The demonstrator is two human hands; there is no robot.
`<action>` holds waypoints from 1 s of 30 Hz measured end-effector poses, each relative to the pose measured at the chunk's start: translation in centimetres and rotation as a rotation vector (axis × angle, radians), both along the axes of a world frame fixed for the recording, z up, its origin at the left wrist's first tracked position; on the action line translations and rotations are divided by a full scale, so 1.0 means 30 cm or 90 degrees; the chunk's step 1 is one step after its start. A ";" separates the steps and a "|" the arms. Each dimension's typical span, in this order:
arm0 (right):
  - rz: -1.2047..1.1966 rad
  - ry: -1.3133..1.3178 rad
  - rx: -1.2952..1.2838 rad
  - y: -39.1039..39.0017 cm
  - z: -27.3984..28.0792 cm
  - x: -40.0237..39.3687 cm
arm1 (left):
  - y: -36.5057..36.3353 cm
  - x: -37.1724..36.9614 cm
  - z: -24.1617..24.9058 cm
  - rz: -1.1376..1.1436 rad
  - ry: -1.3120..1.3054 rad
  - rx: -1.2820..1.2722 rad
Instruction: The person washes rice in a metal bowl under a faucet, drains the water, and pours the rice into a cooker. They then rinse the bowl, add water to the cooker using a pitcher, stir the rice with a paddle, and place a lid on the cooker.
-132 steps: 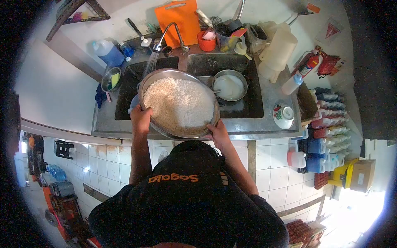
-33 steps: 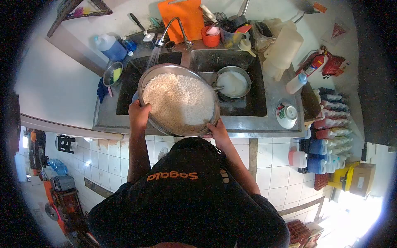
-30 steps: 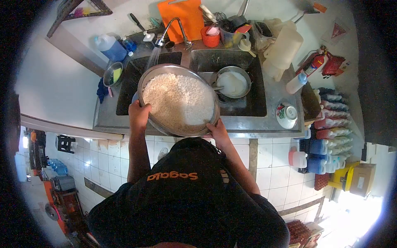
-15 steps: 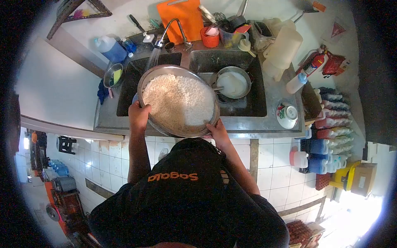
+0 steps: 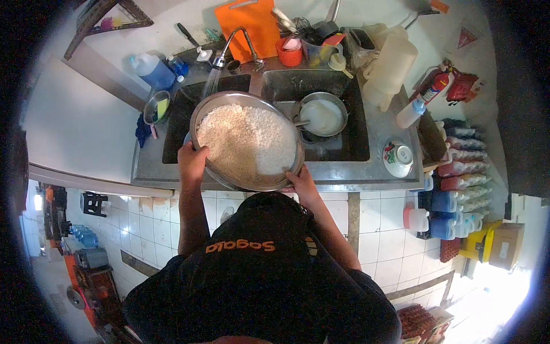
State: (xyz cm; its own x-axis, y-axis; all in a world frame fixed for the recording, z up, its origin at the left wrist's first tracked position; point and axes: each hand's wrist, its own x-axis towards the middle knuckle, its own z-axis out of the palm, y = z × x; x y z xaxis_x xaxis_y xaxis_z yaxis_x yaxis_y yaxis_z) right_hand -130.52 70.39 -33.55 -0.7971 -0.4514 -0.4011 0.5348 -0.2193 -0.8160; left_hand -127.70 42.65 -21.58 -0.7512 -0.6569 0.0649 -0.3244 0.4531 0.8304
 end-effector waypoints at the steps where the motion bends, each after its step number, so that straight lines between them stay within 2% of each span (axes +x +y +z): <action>1: -0.001 0.012 -0.003 0.000 -0.003 -0.001 | -0.007 -0.002 -0.010 0.004 0.002 -0.006; 7: 0.001 -0.006 0.009 0.000 0.006 -0.004 | 0.016 0.000 0.034 0.012 -0.046 0.003; 14: -0.004 -0.014 0.005 0.001 -0.022 -0.010 | -0.028 -0.008 -0.046 0.002 0.004 -0.030; 17: 0.014 -0.018 0.030 0.005 -0.009 -0.015 | -0.004 -0.007 -0.002 0.005 -0.039 -0.050; 19: 0.012 -0.021 0.024 0.003 -0.016 -0.016 | 0.011 -0.006 0.016 0.005 -0.023 0.006; 26: 0.042 -0.025 -0.004 0.015 -0.053 -0.027 | -0.012 -0.015 -0.024 0.006 -0.026 -0.029; 28: 0.048 -0.011 -0.008 0.016 -0.037 -0.024 | -0.017 -0.018 -0.042 0.003 0.026 -0.011; 30: 0.045 -0.020 -0.012 0.018 -0.034 -0.023 | -0.003 -0.012 -0.011 0.001 -0.001 -0.009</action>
State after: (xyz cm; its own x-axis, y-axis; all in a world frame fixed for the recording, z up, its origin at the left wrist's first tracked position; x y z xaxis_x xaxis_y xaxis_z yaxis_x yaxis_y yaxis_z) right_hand -131.22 70.91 -34.56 -0.7500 -0.5147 -0.4155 0.5745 -0.1955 -0.7949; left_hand -128.06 42.58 -21.92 -0.7499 -0.6575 0.0728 -0.3272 0.4644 0.8230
